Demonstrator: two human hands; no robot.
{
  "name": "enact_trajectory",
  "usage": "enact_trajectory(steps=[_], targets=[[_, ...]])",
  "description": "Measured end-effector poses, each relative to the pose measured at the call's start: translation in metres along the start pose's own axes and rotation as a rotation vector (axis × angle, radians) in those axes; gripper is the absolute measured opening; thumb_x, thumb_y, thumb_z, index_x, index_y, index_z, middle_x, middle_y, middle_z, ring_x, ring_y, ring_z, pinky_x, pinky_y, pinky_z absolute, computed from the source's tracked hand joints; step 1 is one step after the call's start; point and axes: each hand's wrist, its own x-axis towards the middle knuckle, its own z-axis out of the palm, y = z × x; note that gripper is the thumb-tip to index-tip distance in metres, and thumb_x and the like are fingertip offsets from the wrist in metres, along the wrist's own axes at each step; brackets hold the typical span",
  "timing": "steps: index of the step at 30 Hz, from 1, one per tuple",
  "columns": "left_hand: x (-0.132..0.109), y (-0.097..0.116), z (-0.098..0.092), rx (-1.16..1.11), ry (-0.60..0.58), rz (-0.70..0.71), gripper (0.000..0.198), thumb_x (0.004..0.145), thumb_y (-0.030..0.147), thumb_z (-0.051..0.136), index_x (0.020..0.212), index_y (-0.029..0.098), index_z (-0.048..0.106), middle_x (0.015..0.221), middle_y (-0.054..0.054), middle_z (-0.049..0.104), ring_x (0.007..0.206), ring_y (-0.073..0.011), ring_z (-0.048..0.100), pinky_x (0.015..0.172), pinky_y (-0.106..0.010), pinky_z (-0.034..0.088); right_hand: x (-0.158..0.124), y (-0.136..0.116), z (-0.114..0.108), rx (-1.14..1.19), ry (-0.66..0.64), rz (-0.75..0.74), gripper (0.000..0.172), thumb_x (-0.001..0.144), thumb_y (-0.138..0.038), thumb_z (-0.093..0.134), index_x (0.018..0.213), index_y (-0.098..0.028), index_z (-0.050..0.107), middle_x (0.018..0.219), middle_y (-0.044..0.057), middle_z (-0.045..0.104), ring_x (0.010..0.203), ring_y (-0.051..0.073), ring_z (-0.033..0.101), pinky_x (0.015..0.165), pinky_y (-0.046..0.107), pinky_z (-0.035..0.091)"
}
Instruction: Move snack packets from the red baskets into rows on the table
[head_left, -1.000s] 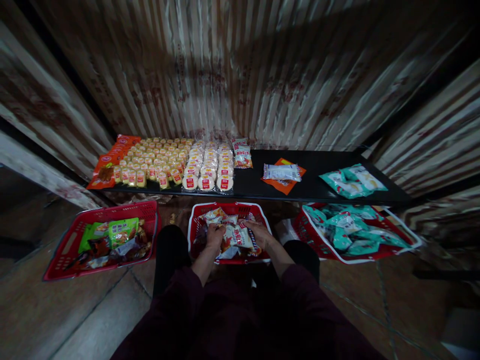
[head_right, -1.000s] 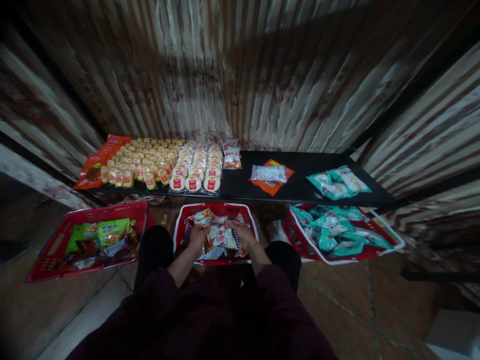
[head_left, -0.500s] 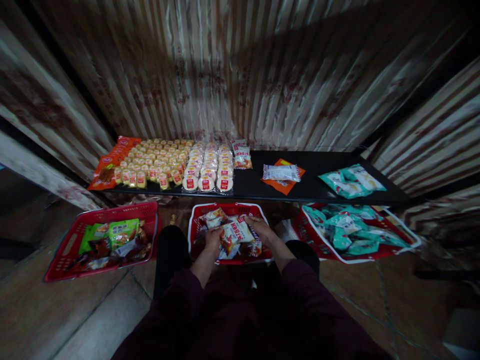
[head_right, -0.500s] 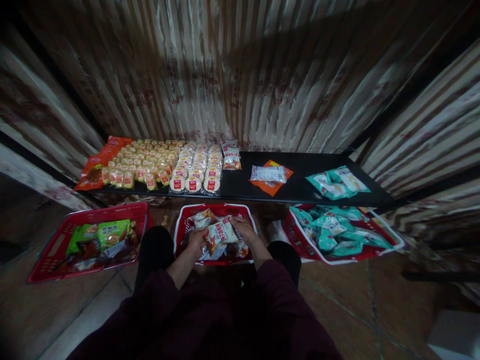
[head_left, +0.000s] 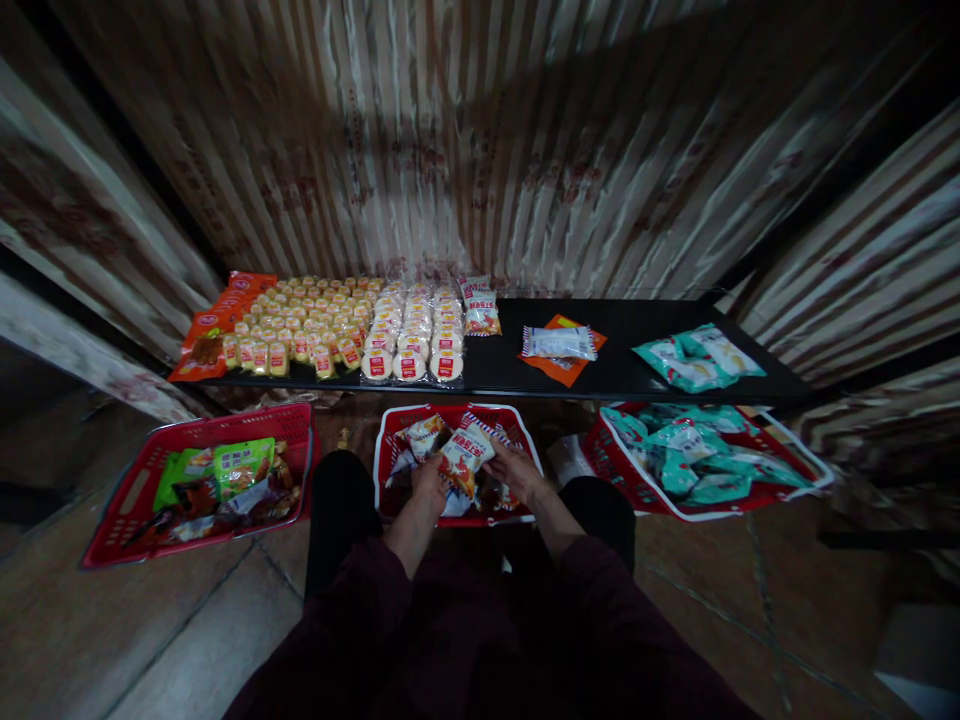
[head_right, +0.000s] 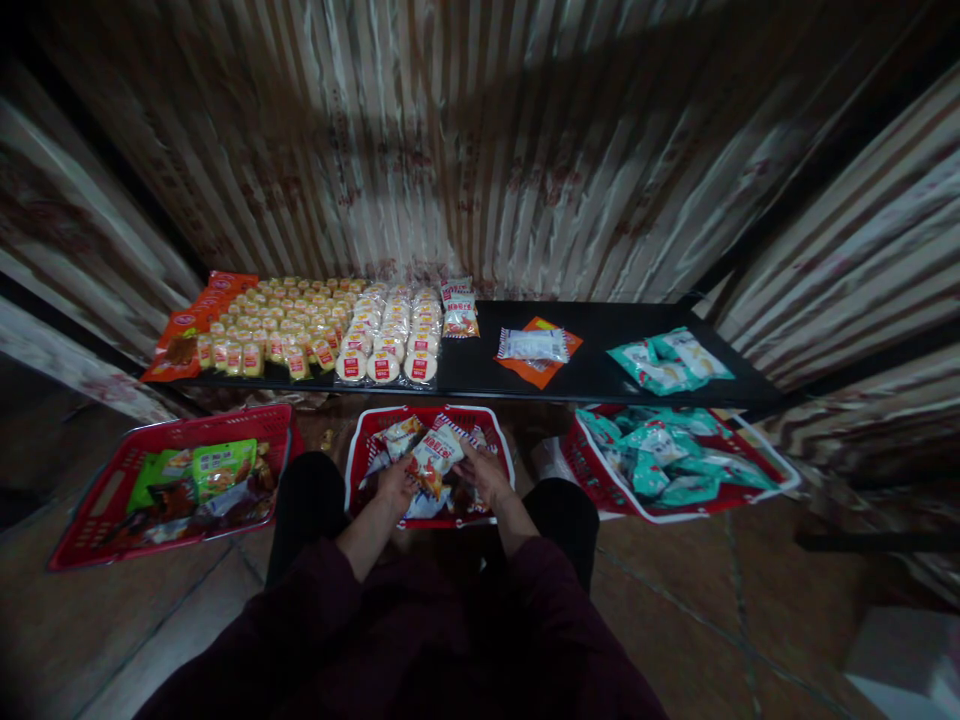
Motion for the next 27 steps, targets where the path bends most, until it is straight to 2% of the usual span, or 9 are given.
enact_trajectory(steps=[3, 7, 14, 21, 27], targets=[[-0.005, 0.0, 0.0, 0.011, -0.03, -0.005, 0.013, 0.073, 0.006, 0.065, 0.074, 0.015, 0.056, 0.061, 0.0, 0.061, 0.051, -0.0103, 0.059, 0.054, -0.023, 0.047, 0.001, -0.001, 0.003, -0.003, 0.069, -0.074, 0.02, 0.073, -0.035, 0.074, 0.076, -0.019, 0.063, 0.071, 0.004, 0.073, 0.062, 0.014, 0.067, 0.054, 0.022, 0.055], [-0.007, -0.004, -0.002, 0.016, -0.069, 0.025, 0.013, 0.075, 0.005, 0.063, 0.074, 0.016, 0.055, 0.062, 0.002, 0.06, 0.052, -0.0093, 0.058, 0.056, -0.023, 0.046, 0.004, -0.003, 0.008, -0.048, 0.114, -0.138, 0.024, 0.071, -0.04, 0.073, 0.074, -0.019, 0.063, 0.067, 0.004, 0.072, 0.056, 0.015, 0.066, 0.046, 0.021, 0.049], [-0.003, -0.01, -0.009, 0.085, -0.117, 0.048, 0.012, 0.073, 0.009, 0.064, 0.079, 0.017, 0.057, 0.07, 0.001, 0.062, 0.058, -0.0098, 0.058, 0.061, -0.025, 0.046, 0.005, -0.001, 0.011, -0.046, 0.148, -0.161, 0.032, 0.066, -0.049, 0.073, 0.073, -0.02, 0.062, 0.059, 0.002, 0.069, 0.049, 0.015, 0.062, 0.044, 0.024, 0.046], [-0.005, -0.011, -0.006, 0.132, -0.115, 0.059, 0.015, 0.07, 0.014, 0.07, 0.081, 0.016, 0.06, 0.072, -0.001, 0.063, 0.061, -0.0105, 0.059, 0.063, -0.025, 0.044, -0.009, -0.005, 0.011, 0.0, 0.117, -0.126, 0.031, 0.067, -0.048, 0.072, 0.073, -0.02, 0.062, 0.056, 0.0, 0.066, 0.048, 0.014, 0.059, 0.043, 0.023, 0.044], [-0.003, -0.013, -0.002, 0.131, -0.091, 0.085, 0.021, 0.065, 0.017, 0.076, 0.078, 0.017, 0.06, 0.068, 0.0, 0.062, 0.06, -0.0103, 0.058, 0.065, -0.026, 0.045, -0.017, 0.005, 0.009, -0.033, 0.033, -0.089, 0.032, 0.071, -0.051, 0.069, 0.083, -0.021, 0.065, 0.072, 0.002, 0.071, 0.063, 0.015, 0.065, 0.054, 0.023, 0.05]])
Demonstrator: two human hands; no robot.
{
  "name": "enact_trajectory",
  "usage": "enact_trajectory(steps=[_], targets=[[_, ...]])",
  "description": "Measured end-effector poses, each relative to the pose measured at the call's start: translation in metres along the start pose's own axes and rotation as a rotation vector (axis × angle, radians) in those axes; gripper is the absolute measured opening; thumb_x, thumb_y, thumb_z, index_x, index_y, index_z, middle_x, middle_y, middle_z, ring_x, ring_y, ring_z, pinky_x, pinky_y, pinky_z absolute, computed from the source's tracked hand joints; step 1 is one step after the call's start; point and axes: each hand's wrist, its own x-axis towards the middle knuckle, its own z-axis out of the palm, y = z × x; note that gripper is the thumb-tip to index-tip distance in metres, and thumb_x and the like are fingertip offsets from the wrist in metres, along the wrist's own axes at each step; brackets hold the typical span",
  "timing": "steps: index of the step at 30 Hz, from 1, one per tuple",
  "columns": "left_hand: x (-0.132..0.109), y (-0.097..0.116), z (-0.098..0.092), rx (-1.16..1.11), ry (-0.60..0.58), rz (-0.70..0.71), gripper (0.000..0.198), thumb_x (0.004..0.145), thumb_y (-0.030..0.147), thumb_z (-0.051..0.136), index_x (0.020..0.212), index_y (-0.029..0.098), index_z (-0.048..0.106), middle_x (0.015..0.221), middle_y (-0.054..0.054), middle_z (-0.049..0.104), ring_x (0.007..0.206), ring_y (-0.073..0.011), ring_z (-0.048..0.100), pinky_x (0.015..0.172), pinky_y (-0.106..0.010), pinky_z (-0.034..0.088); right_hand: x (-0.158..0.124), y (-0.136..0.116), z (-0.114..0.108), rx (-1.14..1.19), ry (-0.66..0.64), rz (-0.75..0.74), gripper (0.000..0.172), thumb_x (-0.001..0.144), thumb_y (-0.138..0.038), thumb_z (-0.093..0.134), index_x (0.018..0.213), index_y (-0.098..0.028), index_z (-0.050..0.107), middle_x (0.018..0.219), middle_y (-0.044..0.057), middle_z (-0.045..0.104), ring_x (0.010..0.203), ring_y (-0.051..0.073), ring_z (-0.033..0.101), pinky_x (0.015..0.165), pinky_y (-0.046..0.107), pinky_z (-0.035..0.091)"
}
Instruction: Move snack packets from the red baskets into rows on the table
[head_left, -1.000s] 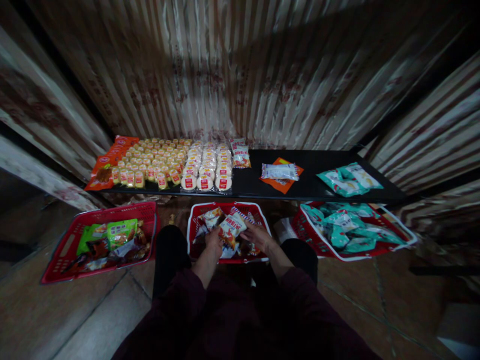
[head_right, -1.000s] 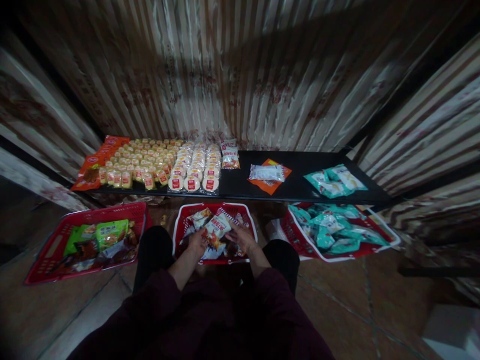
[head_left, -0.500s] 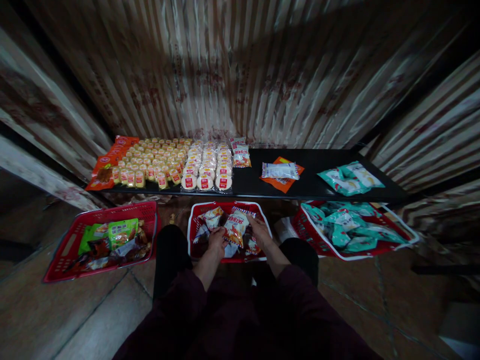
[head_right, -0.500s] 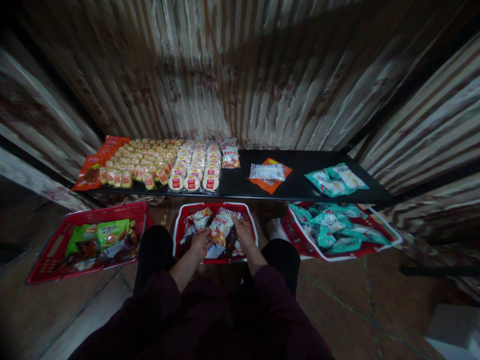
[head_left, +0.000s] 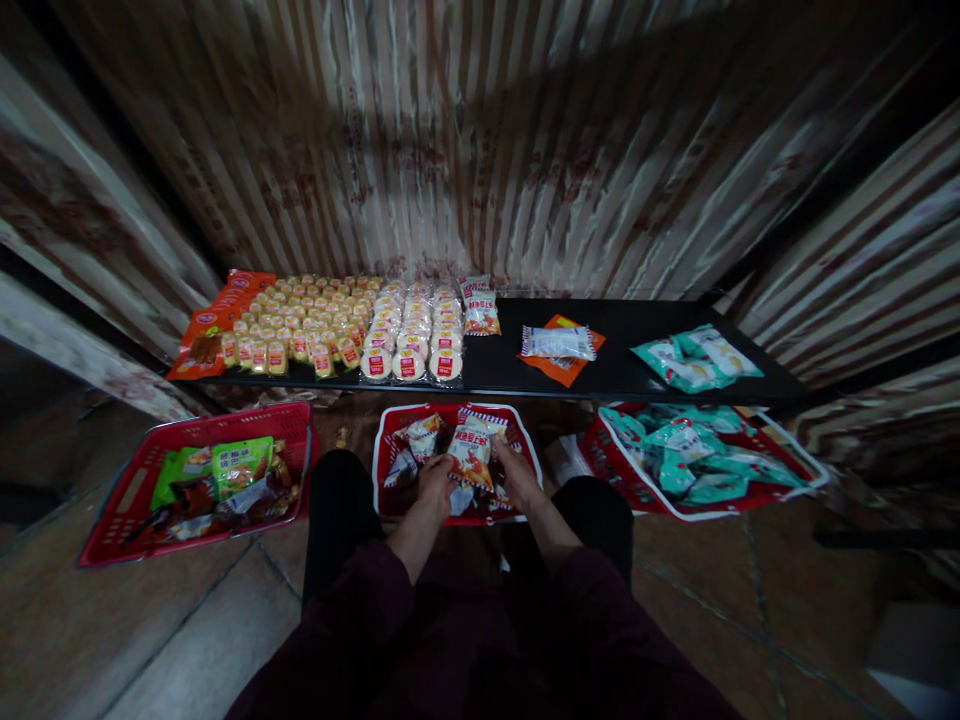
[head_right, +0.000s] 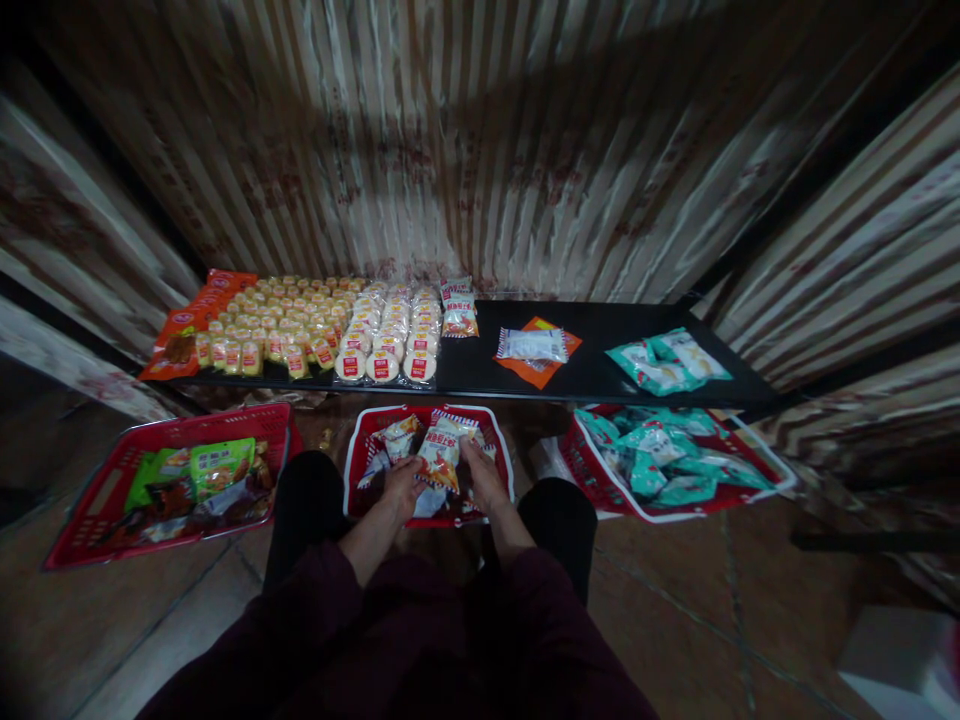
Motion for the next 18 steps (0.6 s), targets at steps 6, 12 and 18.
enact_trajectory(steps=[6, 12, 18], targets=[[0.001, -0.004, 0.0, -0.008, -0.002, 0.047, 0.019, 0.067, 0.014, 0.074, 0.078, 0.016, 0.059, 0.07, -0.001, 0.063, 0.062, -0.0104, 0.06, 0.064, -0.025, 0.047, -0.009, 0.016, -0.001, -0.036, -0.113, 0.036, 0.049, 0.067, -0.048, 0.074, 0.109, -0.027, 0.057, 0.094, 0.002, 0.073, 0.08, 0.019, 0.069, 0.056, 0.025, 0.052], [0.002, -0.006, -0.003, 0.052, -0.014, 0.081, 0.021, 0.064, 0.019, 0.076, 0.078, 0.016, 0.061, 0.07, -0.001, 0.064, 0.063, -0.0113, 0.061, 0.065, -0.026, 0.046, -0.012, 0.017, 0.001, -0.004, -0.087, 0.026, 0.047, 0.066, -0.042, 0.076, 0.106, -0.025, 0.057, 0.092, 0.004, 0.074, 0.077, 0.02, 0.071, 0.055, 0.026, 0.054], [0.007, -0.009, 0.001, 0.216, -0.01, 0.215, 0.011, 0.065, 0.014, 0.07, 0.073, 0.015, 0.062, 0.065, 0.0, 0.061, 0.062, -0.0121, 0.059, 0.068, -0.027, 0.047, -0.012, 0.016, -0.001, 0.041, -0.019, -0.002, 0.055, 0.063, -0.037, 0.078, 0.111, -0.023, 0.055, 0.088, 0.004, 0.074, 0.071, 0.02, 0.071, 0.05, 0.026, 0.053]])
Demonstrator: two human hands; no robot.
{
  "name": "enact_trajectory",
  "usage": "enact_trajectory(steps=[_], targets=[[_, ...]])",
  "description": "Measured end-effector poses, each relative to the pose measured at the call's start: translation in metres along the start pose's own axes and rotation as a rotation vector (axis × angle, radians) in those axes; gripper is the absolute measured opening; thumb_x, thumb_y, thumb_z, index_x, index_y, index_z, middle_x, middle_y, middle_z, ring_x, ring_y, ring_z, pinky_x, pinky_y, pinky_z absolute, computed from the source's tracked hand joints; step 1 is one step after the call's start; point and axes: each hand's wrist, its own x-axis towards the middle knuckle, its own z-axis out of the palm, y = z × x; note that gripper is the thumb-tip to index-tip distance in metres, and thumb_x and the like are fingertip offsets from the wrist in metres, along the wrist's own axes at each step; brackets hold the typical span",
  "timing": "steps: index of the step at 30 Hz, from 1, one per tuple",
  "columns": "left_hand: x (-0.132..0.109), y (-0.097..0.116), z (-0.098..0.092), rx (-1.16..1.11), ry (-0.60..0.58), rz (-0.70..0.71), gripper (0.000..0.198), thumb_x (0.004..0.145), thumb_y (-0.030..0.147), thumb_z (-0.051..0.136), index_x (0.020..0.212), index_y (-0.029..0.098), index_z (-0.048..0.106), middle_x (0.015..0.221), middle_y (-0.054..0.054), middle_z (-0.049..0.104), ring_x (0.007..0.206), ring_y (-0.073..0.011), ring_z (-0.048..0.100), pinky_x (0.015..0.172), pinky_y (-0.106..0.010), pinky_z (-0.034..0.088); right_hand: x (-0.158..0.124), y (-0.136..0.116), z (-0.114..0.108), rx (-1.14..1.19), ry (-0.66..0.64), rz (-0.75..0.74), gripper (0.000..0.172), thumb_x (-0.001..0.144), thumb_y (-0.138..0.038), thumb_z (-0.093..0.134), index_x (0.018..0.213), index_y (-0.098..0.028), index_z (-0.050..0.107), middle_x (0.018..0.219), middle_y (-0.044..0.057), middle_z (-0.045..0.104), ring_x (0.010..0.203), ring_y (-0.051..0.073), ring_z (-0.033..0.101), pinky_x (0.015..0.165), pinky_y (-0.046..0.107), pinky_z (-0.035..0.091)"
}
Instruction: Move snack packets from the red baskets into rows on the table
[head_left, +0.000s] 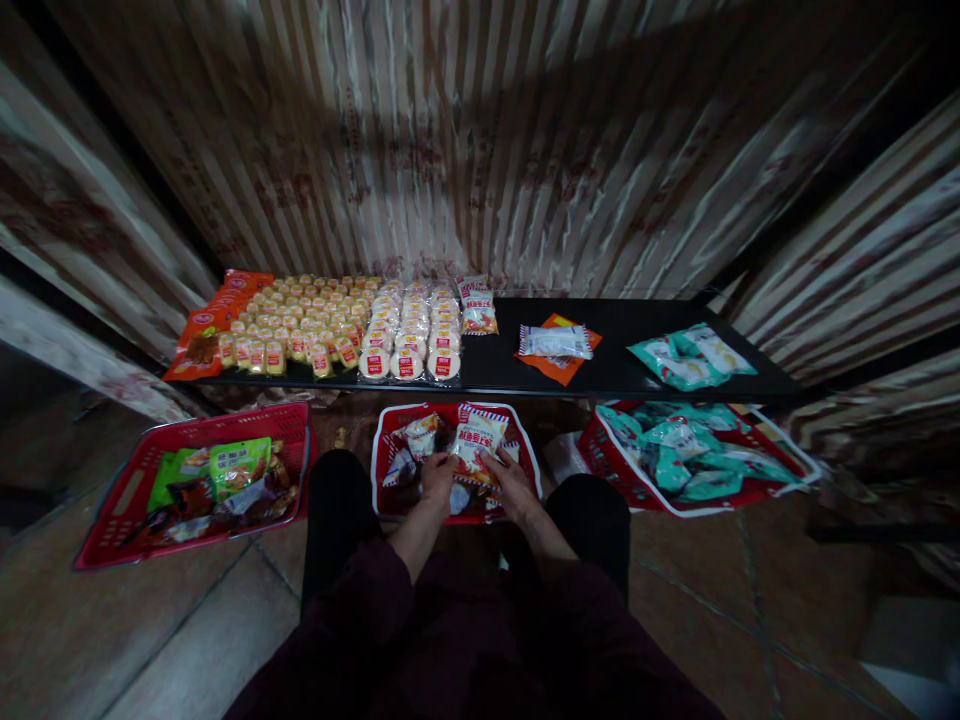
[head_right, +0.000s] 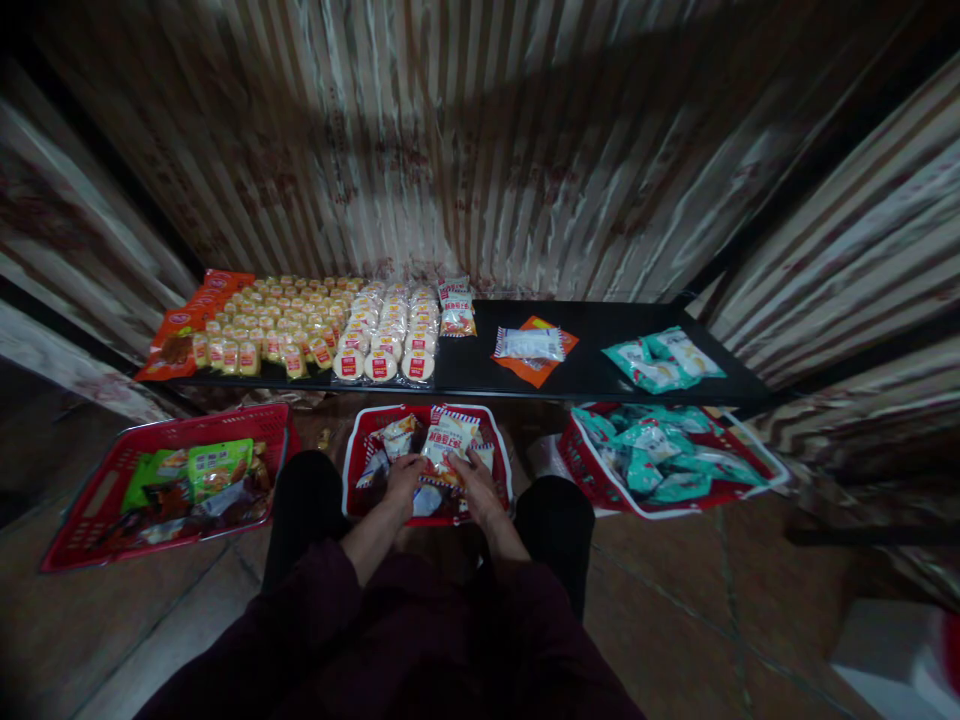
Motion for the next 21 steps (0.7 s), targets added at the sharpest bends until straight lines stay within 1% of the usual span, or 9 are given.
enact_trajectory(steps=[3, 5, 8, 12, 15, 17, 21], targets=[[-0.001, 0.002, 0.003, 0.068, -0.002, 0.137, 0.011, 0.066, 0.008, 0.066, 0.072, 0.016, 0.062, 0.068, 0.0, 0.063, 0.07, -0.0135, 0.061, 0.076, -0.027, 0.048, 0.0, 0.0, -0.002, -0.007, 0.005, -0.022, 0.056, 0.061, -0.039, 0.078, 0.11, -0.022, 0.057, 0.085, 0.003, 0.074, 0.067, 0.02, 0.07, 0.048, 0.025, 0.052], [-0.004, 0.007, 0.005, 0.131, -0.018, 0.234, 0.017, 0.065, 0.005, 0.065, 0.075, 0.018, 0.062, 0.074, 0.0, 0.064, 0.076, -0.0141, 0.061, 0.081, -0.028, 0.047, -0.001, 0.0, -0.002, -0.019, 0.004, -0.043, 0.055, 0.061, -0.04, 0.078, 0.109, -0.022, 0.059, 0.085, 0.004, 0.074, 0.066, 0.02, 0.07, 0.047, 0.026, 0.052], [-0.014, 0.017, 0.008, 0.239, -0.075, 0.338, 0.028, 0.065, 0.001, 0.063, 0.085, 0.021, 0.064, 0.084, -0.002, 0.066, 0.083, -0.015, 0.061, 0.087, -0.029, 0.045, -0.003, -0.002, -0.003, -0.02, 0.009, -0.073, 0.053, 0.061, -0.042, 0.078, 0.107, -0.022, 0.061, 0.084, 0.004, 0.074, 0.064, 0.02, 0.069, 0.048, 0.026, 0.052], [-0.03, 0.029, 0.012, 0.32, -0.119, 0.41, 0.035, 0.065, -0.001, 0.061, 0.091, 0.023, 0.066, 0.095, -0.004, 0.064, 0.094, -0.0186, 0.059, 0.095, -0.032, 0.041, -0.004, -0.005, -0.003, -0.024, 0.004, -0.097, 0.051, 0.062, -0.044, 0.077, 0.105, -0.021, 0.063, 0.083, 0.004, 0.074, 0.063, 0.018, 0.069, 0.052, 0.026, 0.054], [-0.038, 0.033, 0.012, 0.315, -0.119, 0.436, 0.035, 0.064, 0.0, 0.063, 0.089, 0.024, 0.067, 0.099, -0.004, 0.063, 0.103, -0.0217, 0.056, 0.102, -0.034, 0.037, -0.002, -0.004, -0.004, -0.002, -0.03, -0.127, 0.052, 0.062, -0.044, 0.078, 0.106, -0.021, 0.063, 0.085, 0.003, 0.074, 0.069, 0.018, 0.07, 0.063, 0.027, 0.056], [-0.04, 0.034, 0.012, 0.32, -0.136, 0.45, 0.036, 0.064, 0.001, 0.063, 0.091, 0.025, 0.067, 0.101, -0.005, 0.063, 0.106, -0.0226, 0.055, 0.103, -0.035, 0.036, 0.0, -0.002, -0.006, 0.008, -0.033, -0.147, 0.053, 0.061, -0.043, 0.079, 0.107, -0.02, 0.064, 0.087, 0.003, 0.075, 0.072, 0.018, 0.07, 0.067, 0.028, 0.056], [-0.04, 0.033, 0.013, 0.373, -0.172, 0.49, 0.038, 0.065, 0.003, 0.062, 0.096, 0.025, 0.066, 0.104, -0.005, 0.063, 0.108, -0.0232, 0.054, 0.104, -0.036, 0.035, -0.002, -0.006, -0.008, 0.023, -0.019, -0.167, 0.052, 0.06, -0.043, 0.08, 0.104, -0.02, 0.065, 0.091, 0.003, 0.075, 0.076, 0.019, 0.071, 0.069, 0.028, 0.056]])
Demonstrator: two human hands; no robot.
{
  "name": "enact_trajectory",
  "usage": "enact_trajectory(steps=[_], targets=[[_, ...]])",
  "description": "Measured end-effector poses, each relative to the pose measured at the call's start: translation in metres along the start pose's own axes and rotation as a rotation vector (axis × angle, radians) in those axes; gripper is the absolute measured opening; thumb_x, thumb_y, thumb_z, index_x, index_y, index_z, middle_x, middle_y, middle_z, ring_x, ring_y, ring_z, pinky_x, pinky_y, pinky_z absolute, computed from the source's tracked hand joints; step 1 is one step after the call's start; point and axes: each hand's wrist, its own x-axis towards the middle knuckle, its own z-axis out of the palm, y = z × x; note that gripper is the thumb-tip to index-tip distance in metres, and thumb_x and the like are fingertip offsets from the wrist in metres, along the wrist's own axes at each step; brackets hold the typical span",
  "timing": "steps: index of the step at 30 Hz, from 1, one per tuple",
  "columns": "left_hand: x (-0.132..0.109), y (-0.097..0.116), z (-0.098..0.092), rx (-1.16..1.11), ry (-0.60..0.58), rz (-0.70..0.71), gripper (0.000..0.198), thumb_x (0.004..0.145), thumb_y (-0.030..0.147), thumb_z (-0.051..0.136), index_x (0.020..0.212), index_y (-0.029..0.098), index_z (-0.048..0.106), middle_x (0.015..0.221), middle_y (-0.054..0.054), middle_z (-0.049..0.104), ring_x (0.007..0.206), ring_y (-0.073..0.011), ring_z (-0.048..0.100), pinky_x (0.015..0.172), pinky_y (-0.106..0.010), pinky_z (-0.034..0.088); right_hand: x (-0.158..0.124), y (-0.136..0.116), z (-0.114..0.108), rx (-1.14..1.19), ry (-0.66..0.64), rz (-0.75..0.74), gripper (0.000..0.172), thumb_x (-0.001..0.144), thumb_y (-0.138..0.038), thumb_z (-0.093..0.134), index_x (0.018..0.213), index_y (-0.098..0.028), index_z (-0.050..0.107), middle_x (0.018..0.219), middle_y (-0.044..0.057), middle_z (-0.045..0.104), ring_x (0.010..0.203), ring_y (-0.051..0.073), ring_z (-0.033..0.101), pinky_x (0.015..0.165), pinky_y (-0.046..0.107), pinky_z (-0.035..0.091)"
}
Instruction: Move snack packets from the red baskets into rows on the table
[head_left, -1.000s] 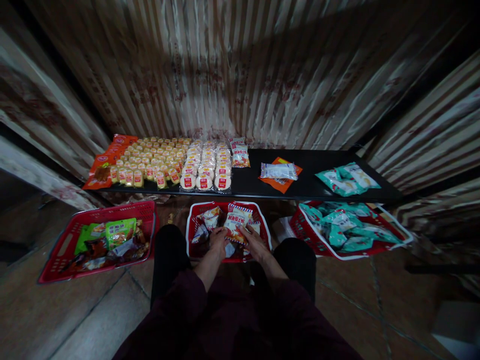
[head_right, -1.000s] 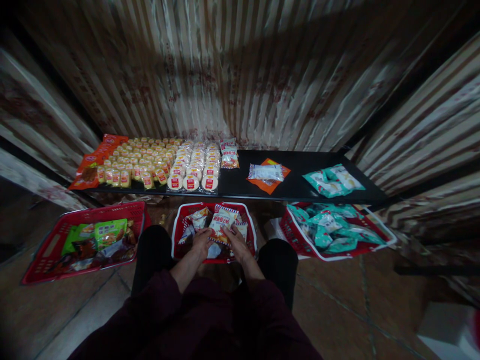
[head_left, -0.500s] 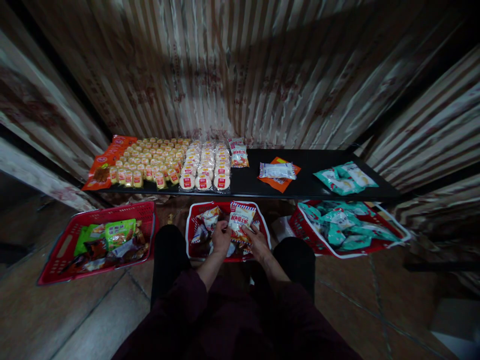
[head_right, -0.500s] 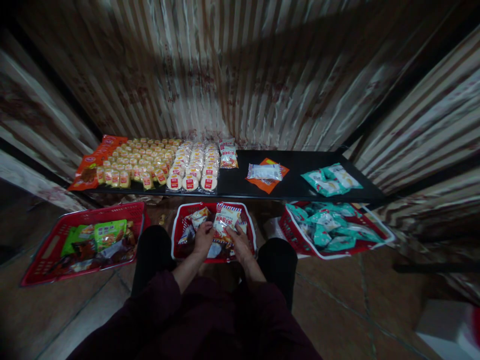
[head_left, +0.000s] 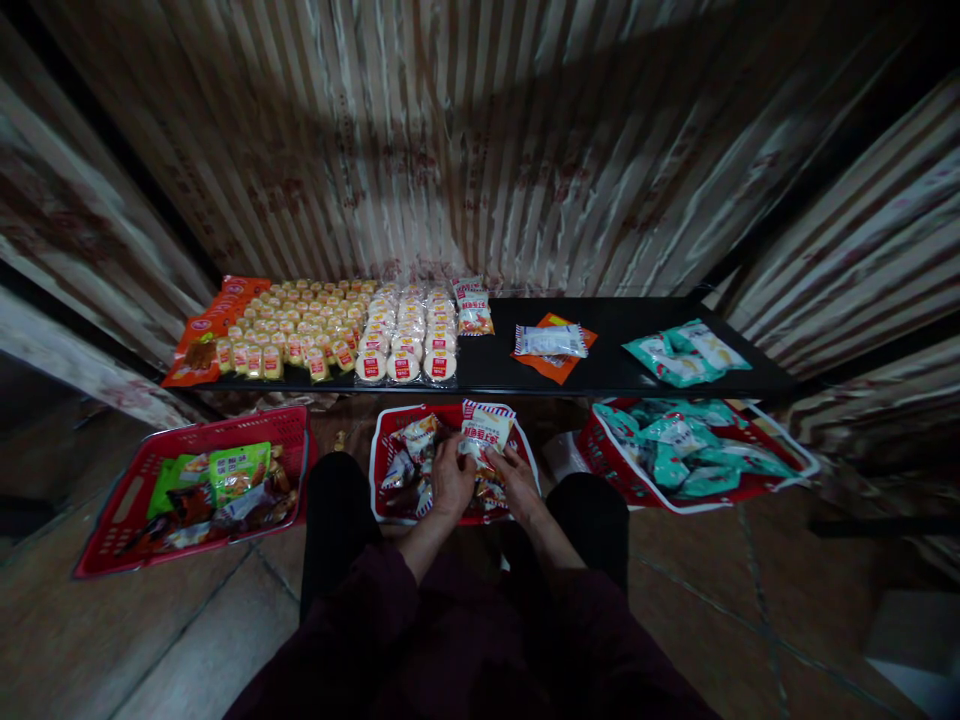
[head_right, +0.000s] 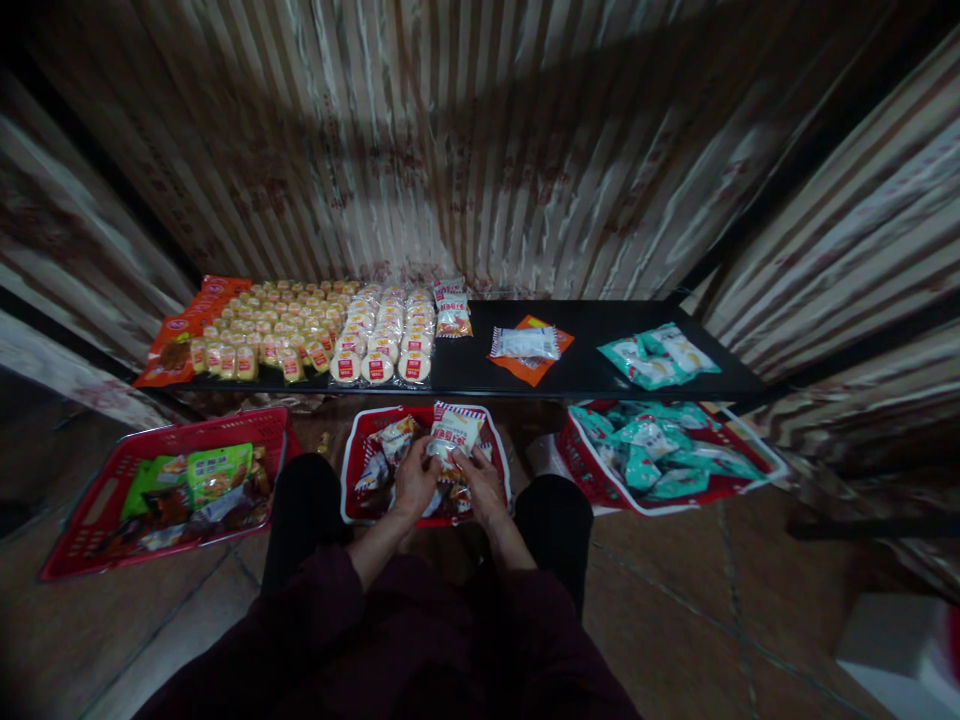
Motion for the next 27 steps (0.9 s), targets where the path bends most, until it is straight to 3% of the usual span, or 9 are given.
enact_trajectory(steps=[8, 16, 27], targets=[[0.0, -0.005, 0.006, -0.001, 0.042, 0.051, 0.033, 0.066, 0.004, 0.063, 0.092, 0.024, 0.067, 0.104, -0.005, 0.062, 0.107, -0.0226, 0.055, 0.105, -0.034, 0.035, -0.016, -0.025, 0.009, -0.054, 0.036, -0.017, 0.047, 0.058, -0.043, 0.081, 0.097, -0.02, 0.068, 0.09, 0.005, 0.075, 0.081, 0.023, 0.07, 0.072, 0.031, 0.056], [-0.001, -0.001, 0.003, 0.118, 0.026, 0.101, 0.033, 0.069, 0.005, 0.059, 0.096, 0.023, 0.066, 0.106, -0.007, 0.061, 0.109, -0.0235, 0.054, 0.104, -0.035, 0.036, -0.009, -0.015, 0.007, -0.055, 0.007, -0.058, 0.045, 0.06, -0.043, 0.079, 0.098, -0.021, 0.068, 0.095, 0.003, 0.073, 0.083, 0.02, 0.069, 0.074, 0.029, 0.055], [-0.002, 0.012, 0.006, 0.117, 0.004, 0.104, 0.036, 0.069, 0.005, 0.059, 0.1, 0.023, 0.066, 0.113, -0.009, 0.059, 0.113, -0.0246, 0.052, 0.106, -0.036, 0.035, -0.005, -0.024, 0.008, -0.016, 0.062, -0.082, 0.061, 0.057, -0.042, 0.081, 0.111, -0.022, 0.062, 0.098, 0.004, 0.073, 0.086, 0.022, 0.069, 0.074, 0.029, 0.055]])
